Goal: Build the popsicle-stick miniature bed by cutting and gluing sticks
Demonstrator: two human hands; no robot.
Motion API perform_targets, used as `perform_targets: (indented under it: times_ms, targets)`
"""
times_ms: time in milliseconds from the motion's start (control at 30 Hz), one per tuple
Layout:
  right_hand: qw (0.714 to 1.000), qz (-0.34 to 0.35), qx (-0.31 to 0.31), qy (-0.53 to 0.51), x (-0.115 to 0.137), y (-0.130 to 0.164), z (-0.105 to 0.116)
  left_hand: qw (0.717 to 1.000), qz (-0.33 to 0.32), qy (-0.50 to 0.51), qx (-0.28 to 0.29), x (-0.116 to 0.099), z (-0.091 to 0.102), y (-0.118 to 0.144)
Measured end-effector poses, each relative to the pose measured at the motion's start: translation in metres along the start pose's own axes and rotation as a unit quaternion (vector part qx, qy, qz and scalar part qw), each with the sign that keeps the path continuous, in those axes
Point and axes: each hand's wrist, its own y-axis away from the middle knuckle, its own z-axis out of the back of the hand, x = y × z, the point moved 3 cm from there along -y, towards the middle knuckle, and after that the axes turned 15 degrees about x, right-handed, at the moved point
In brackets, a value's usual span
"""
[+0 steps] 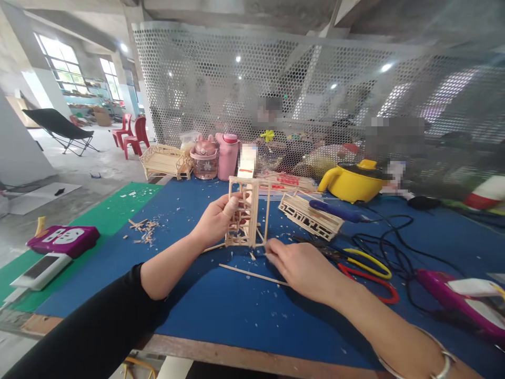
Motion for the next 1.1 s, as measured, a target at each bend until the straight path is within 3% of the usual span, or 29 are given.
perform_targets:
  times_ms: [100,200,300,367,467,533,600,767,800,967,1033,1100]
  targets:
    - [0.996,-0.035,-0.016,-0.083,-0.033,0.006,-0.002,0.995,-0.008,-0.100,0.016,-0.009,0.000,-0.004]
    - [0.980,-0.026,-0.047,-0.193,-0.056,0.009,-0.005,0.965,-0.027,-0.249,0.076,-0.033,-0.003,-0.021]
    - [0.973,-0.022,-0.047,-0.226,-0.060,0.011,-0.009,0.888,-0.001,-0.420,0.190,-0.055,-0.019,-0.046]
    - [0.972,-0.023,-0.026,-0.232,-0.053,0.014,-0.011,0.824,0.028,-0.520,0.224,-0.061,-0.032,-0.059]
    - [0.970,-0.008,0.005,-0.241,-0.040,0.018,-0.012,0.748,0.056,-0.600,0.279,-0.053,-0.057,-0.064]
    - [0.972,0.004,0.011,-0.235,-0.035,0.021,-0.011,0.724,0.068,-0.614,0.307,-0.041,-0.068,-0.060]
    - [0.975,0.001,0.005,-0.220,-0.034,0.023,-0.010,0.723,0.069,-0.616,0.304,-0.033,-0.072,-0.055]
    - [0.983,-0.029,-0.027,-0.180,-0.042,0.024,-0.008,0.765,0.028,-0.599,0.235,-0.035,-0.066,-0.055]
    - [0.984,-0.035,-0.032,-0.173,-0.043,0.024,-0.008,0.760,0.027,-0.607,0.231,-0.036,-0.066,-0.057]
    - [0.977,-0.038,-0.039,-0.206,-0.050,0.023,-0.013,0.685,0.070,-0.683,0.244,-0.034,-0.072,-0.053]
    - [0.957,-0.026,-0.032,-0.288,-0.054,0.022,-0.014,0.700,0.021,-0.679,0.222,-0.038,-0.074,-0.045]
    - [0.902,-0.007,-0.003,-0.432,-0.058,0.021,-0.016,0.727,-0.077,-0.665,0.152,-0.047,-0.074,-0.031]
